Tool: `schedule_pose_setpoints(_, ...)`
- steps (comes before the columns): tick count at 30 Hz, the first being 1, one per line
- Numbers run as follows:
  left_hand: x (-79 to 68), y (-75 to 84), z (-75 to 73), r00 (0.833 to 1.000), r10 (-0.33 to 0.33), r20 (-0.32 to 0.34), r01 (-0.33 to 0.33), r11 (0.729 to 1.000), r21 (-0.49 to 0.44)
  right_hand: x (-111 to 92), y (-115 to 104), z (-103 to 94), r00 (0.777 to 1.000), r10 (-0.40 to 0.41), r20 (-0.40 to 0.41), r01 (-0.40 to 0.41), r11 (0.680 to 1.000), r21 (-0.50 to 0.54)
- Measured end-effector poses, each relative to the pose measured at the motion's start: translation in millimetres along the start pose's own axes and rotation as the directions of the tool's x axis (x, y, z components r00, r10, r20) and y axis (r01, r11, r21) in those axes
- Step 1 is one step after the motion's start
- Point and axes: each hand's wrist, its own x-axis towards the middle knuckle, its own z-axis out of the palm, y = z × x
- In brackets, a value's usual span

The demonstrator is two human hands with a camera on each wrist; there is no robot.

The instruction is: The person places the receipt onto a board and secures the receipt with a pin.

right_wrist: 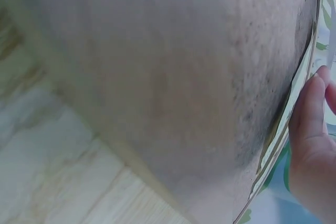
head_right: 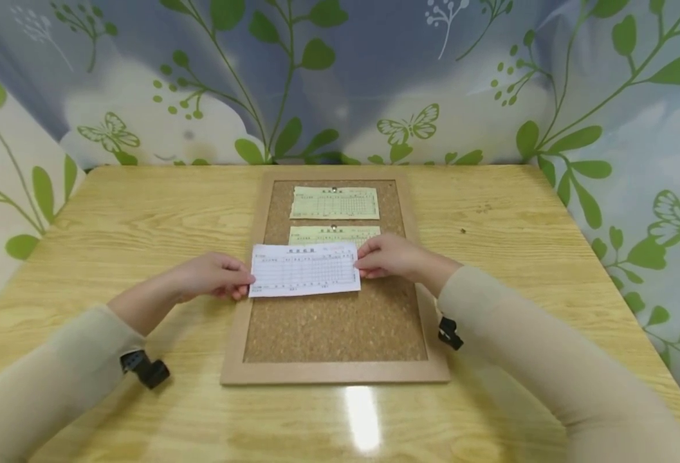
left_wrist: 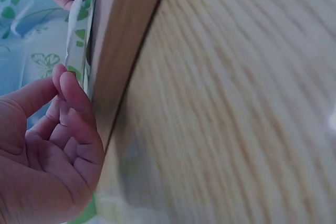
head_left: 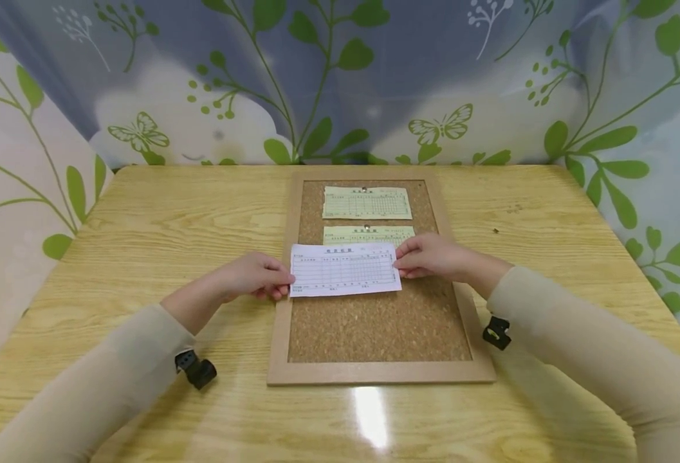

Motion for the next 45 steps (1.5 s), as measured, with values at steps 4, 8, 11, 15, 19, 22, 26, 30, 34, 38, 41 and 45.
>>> schedule_pose_setpoints(4,-0.4,7.3,2.4,1.000,0.011,-0.006,-0.011,0.999,0.032,-3.8,-0.2,-2.1,1.000,0.009,-0.001,-0.009,1.000,-0.016)
schedule_pose_setpoints(8,1.6,11.9,6.2,1.000,-0.009,-0.006,0.010,0.999,0.034,-6.4,2.8,-3.6,1.000,0.020,0.003,-0.020,1.000,-0.022)
schedule_pose_setpoints(11,3.2,14.0,9.6,1.000,-0.031,-0.002,0.031,0.999,0.034,-8.4,5.6,-5.0,1.000,0.019,0.016,-0.018,1.000,-0.022)
schedule_pose_setpoints(15,4.5,17.2,13.9,0.999,-0.044,0.003,0.044,0.998,0.046,-12.4,6.9,-7.9,1.000,0.016,0.025,-0.015,0.999,-0.034)
schedule_pose_setpoints(19,6.3,20.9,19.2,0.999,-0.046,0.017,0.045,0.998,0.049,-15.9,8.0,-11.3,0.999,0.029,0.023,-0.028,0.998,-0.054)
schedule_pose_setpoints(22,7.7,21.9,22.8,0.998,-0.056,0.027,0.055,0.998,0.041,-16.4,10.2,-12.6,0.999,0.044,0.024,-0.042,0.998,-0.055)
schedule_pose_setpoints(26,9.4,21.8,26.3,0.997,-0.066,0.033,0.065,0.997,0.032,-17.6,13.6,-13.2,0.998,0.053,0.037,-0.050,0.997,-0.054)
schedule_pose_setpoints(30,9.9,23.2,28.8,0.997,-0.067,0.039,0.065,0.997,0.039,-21.7,14.8,-13.2,0.997,0.061,0.036,-0.059,0.996,-0.061)
schedule_pose_setpoints(34,9.8,25.3,31.0,0.997,-0.059,0.045,0.056,0.997,0.060,-25.4,14.6,-14.1,0.997,0.061,0.037,-0.059,0.996,-0.064)
schedule_pose_setpoints(38,9.7,25.6,34.0,0.996,-0.062,0.063,0.057,0.996,0.071,-27.8,15.9,-13.6,0.997,0.052,0.051,-0.048,0.996,-0.076)
schedule_pose_setpoints(41,10.0,26.8,36.5,0.995,-0.062,0.073,0.055,0.995,0.085,-30.4,16.6,-13.6,0.997,0.044,0.058,-0.038,0.995,-0.091)
schedule_pose_setpoints(45,10.9,30.3,41.6,0.996,-0.044,0.081,0.035,0.994,0.107,-35.4,17.9,-14.2,0.998,0.045,0.054,-0.039,0.993,-0.108)
